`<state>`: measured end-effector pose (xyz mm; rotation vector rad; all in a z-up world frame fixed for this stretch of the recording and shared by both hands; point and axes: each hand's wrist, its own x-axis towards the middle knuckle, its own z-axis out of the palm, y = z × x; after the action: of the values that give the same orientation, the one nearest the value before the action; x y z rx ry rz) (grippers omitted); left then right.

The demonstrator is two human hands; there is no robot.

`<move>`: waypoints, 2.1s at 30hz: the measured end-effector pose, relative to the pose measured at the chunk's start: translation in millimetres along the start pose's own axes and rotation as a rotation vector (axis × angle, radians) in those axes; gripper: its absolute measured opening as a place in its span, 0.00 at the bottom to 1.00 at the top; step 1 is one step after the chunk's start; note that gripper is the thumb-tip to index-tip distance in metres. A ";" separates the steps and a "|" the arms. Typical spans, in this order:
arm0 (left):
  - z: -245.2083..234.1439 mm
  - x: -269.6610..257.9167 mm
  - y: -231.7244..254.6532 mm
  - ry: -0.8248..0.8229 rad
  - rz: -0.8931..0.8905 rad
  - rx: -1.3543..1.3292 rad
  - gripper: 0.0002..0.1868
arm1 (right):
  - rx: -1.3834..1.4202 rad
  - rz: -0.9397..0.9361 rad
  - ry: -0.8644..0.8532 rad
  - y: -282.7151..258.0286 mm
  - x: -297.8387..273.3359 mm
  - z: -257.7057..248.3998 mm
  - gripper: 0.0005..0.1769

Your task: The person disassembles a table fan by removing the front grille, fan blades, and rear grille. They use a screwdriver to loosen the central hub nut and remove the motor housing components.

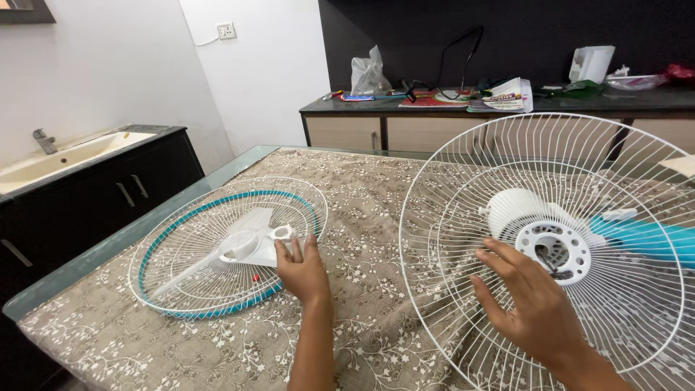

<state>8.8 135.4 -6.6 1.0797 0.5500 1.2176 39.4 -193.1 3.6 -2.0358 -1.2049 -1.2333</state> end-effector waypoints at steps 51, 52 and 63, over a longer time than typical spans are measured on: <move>40.9 -106.1 19.8 -0.958 -0.595 0.026 0.34 | -0.252 0.579 0.213 143.4 1.3 -138.4 0.09; 41.5 -105.0 19.6 -0.963 -0.594 0.022 0.35 | -0.245 0.600 0.222 143.9 1.9 -140.3 0.10; 36.3 -96.1 20.2 -1.036 -0.554 -0.089 0.41 | -0.379 1.025 -0.129 136.9 20.7 -167.5 0.29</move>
<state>0.0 32.1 8.2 1.2070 -0.0340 0.1133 84.6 -377.5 109.4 -2.4834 0.1451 -0.8200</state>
